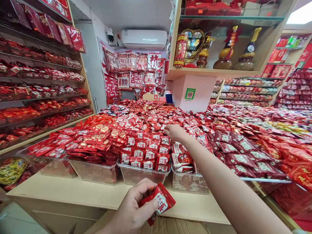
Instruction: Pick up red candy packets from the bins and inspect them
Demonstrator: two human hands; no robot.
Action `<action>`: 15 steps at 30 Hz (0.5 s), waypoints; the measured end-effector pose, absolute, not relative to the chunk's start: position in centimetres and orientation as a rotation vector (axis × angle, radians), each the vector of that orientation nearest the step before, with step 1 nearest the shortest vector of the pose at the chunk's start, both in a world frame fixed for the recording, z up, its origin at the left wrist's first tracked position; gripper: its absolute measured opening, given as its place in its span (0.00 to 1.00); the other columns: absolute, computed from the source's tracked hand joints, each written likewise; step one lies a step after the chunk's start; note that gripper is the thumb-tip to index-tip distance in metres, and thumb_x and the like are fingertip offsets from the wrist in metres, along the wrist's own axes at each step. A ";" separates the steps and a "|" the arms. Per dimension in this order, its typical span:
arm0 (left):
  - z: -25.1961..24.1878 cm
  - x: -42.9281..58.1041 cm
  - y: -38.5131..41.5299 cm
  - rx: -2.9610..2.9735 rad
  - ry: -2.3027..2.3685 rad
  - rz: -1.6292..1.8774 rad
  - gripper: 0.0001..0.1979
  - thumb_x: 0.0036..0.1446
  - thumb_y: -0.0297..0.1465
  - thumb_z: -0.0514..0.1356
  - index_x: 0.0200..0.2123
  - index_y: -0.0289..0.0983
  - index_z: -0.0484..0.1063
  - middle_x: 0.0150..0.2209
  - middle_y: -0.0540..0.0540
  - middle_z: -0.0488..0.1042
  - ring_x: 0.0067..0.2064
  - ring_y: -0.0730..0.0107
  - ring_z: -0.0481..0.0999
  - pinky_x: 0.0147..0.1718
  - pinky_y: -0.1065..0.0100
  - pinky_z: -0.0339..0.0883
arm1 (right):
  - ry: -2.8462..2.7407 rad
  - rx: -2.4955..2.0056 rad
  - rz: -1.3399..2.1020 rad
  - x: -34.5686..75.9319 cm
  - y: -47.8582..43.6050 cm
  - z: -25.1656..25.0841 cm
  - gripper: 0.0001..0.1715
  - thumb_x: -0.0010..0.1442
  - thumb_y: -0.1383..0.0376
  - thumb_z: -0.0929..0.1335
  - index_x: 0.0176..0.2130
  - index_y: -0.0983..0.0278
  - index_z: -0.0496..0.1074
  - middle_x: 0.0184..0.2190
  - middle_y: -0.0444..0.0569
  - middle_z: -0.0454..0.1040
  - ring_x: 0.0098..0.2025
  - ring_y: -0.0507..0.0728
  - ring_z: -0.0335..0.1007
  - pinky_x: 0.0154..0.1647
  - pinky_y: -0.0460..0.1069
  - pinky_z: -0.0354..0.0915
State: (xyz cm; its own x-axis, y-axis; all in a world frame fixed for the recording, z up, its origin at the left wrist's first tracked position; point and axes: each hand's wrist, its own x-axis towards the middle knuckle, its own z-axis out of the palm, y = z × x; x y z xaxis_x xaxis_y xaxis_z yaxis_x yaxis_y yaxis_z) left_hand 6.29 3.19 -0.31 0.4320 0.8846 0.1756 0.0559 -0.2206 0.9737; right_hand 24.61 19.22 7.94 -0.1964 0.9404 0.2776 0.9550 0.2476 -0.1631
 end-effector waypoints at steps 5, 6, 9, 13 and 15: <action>-1.4 6.4 3.5 1.444 0.807 0.932 0.11 0.49 0.34 0.57 0.33 0.32 0.69 0.26 0.47 0.68 0.26 0.72 0.65 0.27 0.71 0.59 | -2.318 -1.949 -0.037 24.1 21.8 6.7 0.13 0.60 0.60 0.63 0.33 0.68 0.70 0.33 0.48 0.72 0.35 0.54 0.69 0.39 0.54 0.65; -1.6 6.4 3.5 1.437 0.802 0.931 0.12 0.48 0.35 0.57 0.33 0.32 0.68 0.25 0.47 0.67 0.26 0.73 0.64 0.26 0.71 0.59 | -2.325 -1.974 -0.031 24.2 21.9 6.6 0.13 0.60 0.60 0.63 0.33 0.68 0.70 0.33 0.48 0.72 0.35 0.54 0.69 0.39 0.53 0.65; -1.9 6.5 3.4 1.473 0.814 0.947 0.11 0.46 0.35 0.59 0.31 0.32 0.68 0.25 0.49 0.66 0.26 0.74 0.62 0.26 0.72 0.58 | -2.338 -1.991 -0.020 24.7 21.7 6.5 0.12 0.60 0.60 0.63 0.35 0.67 0.69 0.34 0.48 0.72 0.35 0.53 0.68 0.38 0.53 0.65; -1.6 6.4 3.2 1.513 0.818 0.930 0.10 0.48 0.34 0.58 0.32 0.33 0.68 0.27 0.47 0.68 0.28 0.73 0.65 0.28 0.71 0.60 | -2.347 -1.922 -0.014 25.2 20.9 6.8 0.11 0.59 0.62 0.64 0.34 0.68 0.70 0.33 0.48 0.72 0.34 0.53 0.68 0.38 0.52 0.64; -1.3 6.4 3.1 1.517 0.824 0.925 0.10 0.48 0.34 0.58 0.33 0.33 0.68 0.28 0.46 0.69 0.29 0.71 0.66 0.29 0.70 0.61 | -2.344 -1.875 -0.004 25.3 20.4 7.0 0.10 0.59 0.63 0.64 0.32 0.68 0.70 0.31 0.47 0.72 0.33 0.53 0.68 0.37 0.51 0.64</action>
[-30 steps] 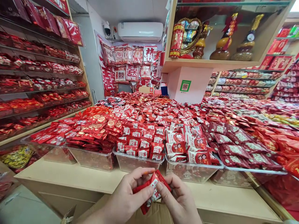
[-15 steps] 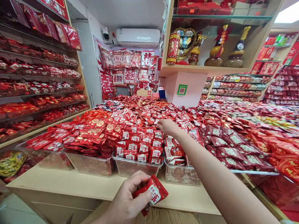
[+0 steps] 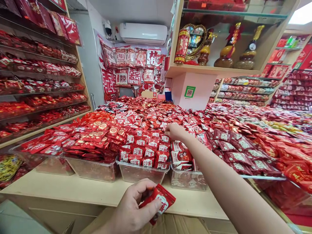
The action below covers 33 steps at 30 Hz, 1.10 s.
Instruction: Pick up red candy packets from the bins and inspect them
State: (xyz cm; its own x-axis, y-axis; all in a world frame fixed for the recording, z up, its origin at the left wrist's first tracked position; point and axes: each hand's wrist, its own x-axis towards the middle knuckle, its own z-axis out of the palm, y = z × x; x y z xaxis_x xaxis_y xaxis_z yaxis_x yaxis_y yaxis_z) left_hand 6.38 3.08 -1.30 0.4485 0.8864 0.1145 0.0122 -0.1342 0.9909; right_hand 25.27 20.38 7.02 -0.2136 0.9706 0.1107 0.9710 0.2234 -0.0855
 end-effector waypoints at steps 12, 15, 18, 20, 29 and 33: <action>1.1 5.8 3.8 1.322 0.752 1.151 0.10 0.47 0.34 0.62 0.32 0.34 0.68 0.27 0.48 0.72 0.27 0.73 0.71 0.27 0.70 0.69 | -2.260 -1.660 0.096 25.9 18.0 6.7 0.07 0.55 0.69 0.64 0.31 0.66 0.72 0.27 0.46 0.74 0.30 0.52 0.68 0.31 0.45 0.60; 5.9 5.1 6.8 1.323 0.696 1.454 0.11 0.45 0.32 0.63 0.32 0.34 0.68 0.27 0.49 0.73 0.27 0.74 0.72 0.29 0.70 0.70 | -2.233 -1.626 0.113 26.0 17.7 6.5 0.09 0.55 0.70 0.64 0.34 0.65 0.74 0.32 0.47 0.76 0.34 0.53 0.70 0.35 0.44 0.61; 10.5 5.7 12.2 1.454 0.606 1.596 0.11 0.43 0.32 0.64 0.31 0.35 0.68 0.27 0.51 0.72 0.29 0.73 0.73 0.32 0.68 0.70 | -2.194 -1.609 0.111 26.1 17.2 6.2 0.12 0.55 0.72 0.63 0.37 0.65 0.74 0.37 0.48 0.76 0.39 0.54 0.70 0.40 0.45 0.61; 12.1 7.0 16.2 1.649 0.767 1.497 0.11 0.44 0.33 0.63 0.31 0.35 0.68 0.27 0.53 0.71 0.29 0.76 0.72 0.32 0.69 0.68 | -2.158 -1.613 0.096 26.0 16.8 6.0 0.13 0.55 0.73 0.63 0.38 0.65 0.74 0.38 0.48 0.76 0.40 0.55 0.70 0.42 0.46 0.61; 9.8 13.0 24.1 2.104 1.136 0.982 0.07 0.54 0.31 0.58 0.30 0.31 0.69 0.29 0.50 0.71 0.30 0.74 0.71 0.31 0.67 0.68 | -2.022 -1.612 0.046 26.2 16.0 5.0 0.13 0.54 0.72 0.63 0.37 0.62 0.73 0.37 0.47 0.76 0.40 0.56 0.71 0.42 0.48 0.63; 8.9 13.8 24.0 2.301 1.173 0.703 0.09 0.56 0.33 0.55 0.34 0.32 0.69 0.32 0.48 0.71 0.32 0.73 0.72 0.32 0.66 0.69 | -1.991 -1.574 0.043 26.7 16.0 4.4 0.14 0.54 0.72 0.62 0.39 0.62 0.73 0.39 0.47 0.76 0.41 0.56 0.70 0.44 0.48 0.62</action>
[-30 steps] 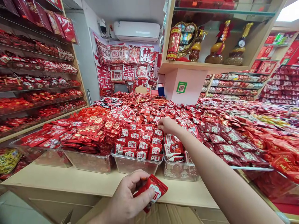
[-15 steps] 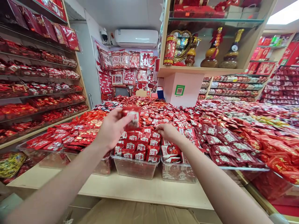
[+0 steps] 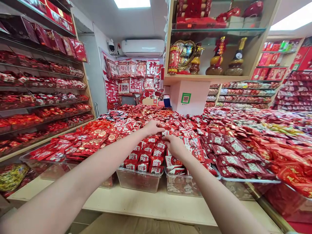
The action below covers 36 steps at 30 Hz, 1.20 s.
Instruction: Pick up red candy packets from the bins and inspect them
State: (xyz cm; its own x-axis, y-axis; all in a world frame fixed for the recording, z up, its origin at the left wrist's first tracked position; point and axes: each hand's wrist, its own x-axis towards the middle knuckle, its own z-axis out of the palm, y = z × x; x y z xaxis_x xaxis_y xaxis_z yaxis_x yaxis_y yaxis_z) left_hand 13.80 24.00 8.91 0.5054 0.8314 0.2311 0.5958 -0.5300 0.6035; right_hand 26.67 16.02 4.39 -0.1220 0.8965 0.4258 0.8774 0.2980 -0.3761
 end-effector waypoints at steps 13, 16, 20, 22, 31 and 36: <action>9.3 13.7 24.2 2.691 1.146 0.157 0.09 0.56 0.32 0.56 0.35 0.32 0.69 0.36 0.47 0.72 0.37 0.69 0.72 0.37 0.62 0.68 | -1.935 -1.619 0.075 27.0 16.1 4.5 0.09 0.54 0.71 0.64 0.34 0.63 0.72 0.34 0.48 0.76 0.36 0.56 0.70 0.37 0.47 0.62; 9.3 13.8 24.4 2.734 1.138 0.065 0.09 0.56 0.33 0.56 0.35 0.32 0.70 0.36 0.47 0.72 0.37 0.69 0.72 0.38 0.62 0.67 | -1.919 -1.621 0.078 27.0 16.1 4.6 0.08 0.54 0.69 0.64 0.34 0.63 0.72 0.34 0.48 0.76 0.36 0.56 0.70 0.36 0.47 0.62; 9.1 13.9 25.0 2.767 1.152 -0.034 0.10 0.56 0.33 0.56 0.37 0.32 0.69 0.37 0.47 0.72 0.38 0.68 0.72 0.39 0.61 0.67 | -1.884 -1.657 0.064 26.8 16.1 4.8 0.07 0.54 0.67 0.64 0.32 0.64 0.71 0.33 0.49 0.76 0.35 0.57 0.70 0.35 0.48 0.61; 9.0 13.8 25.2 2.778 1.166 -0.061 0.10 0.56 0.33 0.56 0.37 0.33 0.69 0.38 0.46 0.72 0.39 0.68 0.72 0.39 0.61 0.67 | -1.872 -1.686 0.067 26.8 16.2 4.8 0.07 0.54 0.67 0.63 0.32 0.64 0.71 0.33 0.50 0.75 0.35 0.57 0.69 0.36 0.48 0.61; 9.2 13.7 25.3 2.843 1.112 -0.055 0.09 0.56 0.32 0.56 0.38 0.33 0.69 0.39 0.46 0.72 0.40 0.67 0.72 0.40 0.60 0.67 | -1.904 -1.794 0.137 26.2 16.3 5.2 0.09 0.55 0.65 0.63 0.36 0.64 0.71 0.32 0.50 0.75 0.34 0.56 0.69 0.32 0.47 0.58; 8.8 14.3 25.5 2.826 1.114 -0.143 0.08 0.56 0.32 0.55 0.37 0.33 0.70 0.38 0.46 0.72 0.39 0.68 0.72 0.39 0.62 0.67 | -1.927 -1.819 0.151 25.8 16.1 5.5 0.09 0.56 0.65 0.63 0.34 0.63 0.71 0.30 0.50 0.75 0.32 0.56 0.68 0.30 0.47 0.56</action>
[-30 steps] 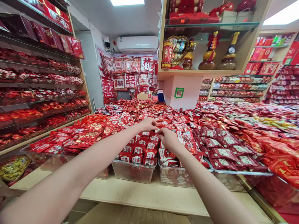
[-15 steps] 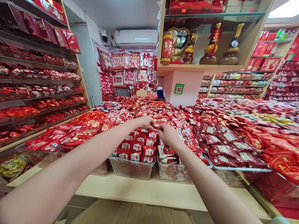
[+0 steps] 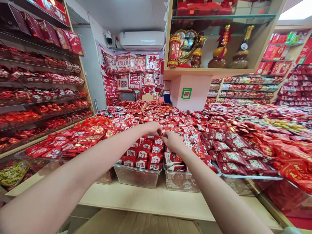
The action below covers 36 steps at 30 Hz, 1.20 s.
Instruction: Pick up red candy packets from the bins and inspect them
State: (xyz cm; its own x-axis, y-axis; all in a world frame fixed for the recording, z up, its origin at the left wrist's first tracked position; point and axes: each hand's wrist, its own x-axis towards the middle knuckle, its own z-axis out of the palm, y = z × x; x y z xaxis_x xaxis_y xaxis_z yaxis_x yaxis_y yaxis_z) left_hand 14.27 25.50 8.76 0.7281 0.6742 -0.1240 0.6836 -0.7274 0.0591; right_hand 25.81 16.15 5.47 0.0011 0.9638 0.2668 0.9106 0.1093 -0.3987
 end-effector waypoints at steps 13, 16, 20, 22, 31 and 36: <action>8.9 13.0 25.9 2.799 1.134 -0.166 0.11 0.57 0.33 0.55 0.41 0.34 0.68 0.40 0.45 0.71 0.40 0.67 0.72 0.39 0.61 0.68 | -1.953 -1.803 0.110 25.6 16.0 5.8 0.11 0.55 0.61 0.64 0.36 0.64 0.70 0.33 0.51 0.75 0.34 0.57 0.68 0.32 0.48 0.57; 8.8 13.0 25.4 2.804 1.190 -0.149 0.10 0.57 0.32 0.55 0.41 0.34 0.68 0.41 0.45 0.71 0.41 0.66 0.71 0.39 0.60 0.68 | -1.964 -1.808 0.112 25.6 15.8 5.8 0.10 0.55 0.62 0.64 0.34 0.64 0.71 0.33 0.51 0.75 0.34 0.57 0.68 0.32 0.48 0.58; 8.6 13.1 25.2 2.819 1.207 -0.156 0.11 0.57 0.32 0.55 0.42 0.35 0.68 0.42 0.45 0.70 0.41 0.66 0.71 0.40 0.60 0.67 | -1.970 -1.809 0.100 25.6 15.8 5.5 0.10 0.56 0.64 0.63 0.36 0.63 0.72 0.36 0.51 0.75 0.36 0.57 0.69 0.33 0.48 0.59; 8.6 13.2 25.1 2.829 1.200 -0.169 0.11 0.57 0.32 0.55 0.43 0.35 0.67 0.42 0.45 0.70 0.41 0.66 0.71 0.40 0.60 0.67 | -1.974 -1.808 0.095 25.5 15.9 5.3 0.11 0.57 0.64 0.62 0.38 0.62 0.72 0.38 0.51 0.75 0.38 0.58 0.69 0.35 0.48 0.60; 9.0 12.9 23.4 2.876 1.178 -0.190 0.11 0.57 0.31 0.55 0.43 0.34 0.68 0.41 0.45 0.71 0.40 0.66 0.72 0.39 0.60 0.68 | -1.975 -1.876 0.074 24.6 16.1 5.3 0.15 0.59 0.64 0.61 0.44 0.63 0.69 0.41 0.53 0.74 0.43 0.61 0.68 0.44 0.57 0.59; 9.4 12.5 22.9 2.932 1.168 -0.121 0.12 0.56 0.29 0.56 0.44 0.35 0.67 0.43 0.45 0.71 0.42 0.65 0.72 0.42 0.58 0.67 | -1.933 -1.926 0.047 24.7 16.0 5.2 0.15 0.59 0.65 0.60 0.44 0.64 0.69 0.40 0.53 0.74 0.44 0.62 0.68 0.44 0.59 0.57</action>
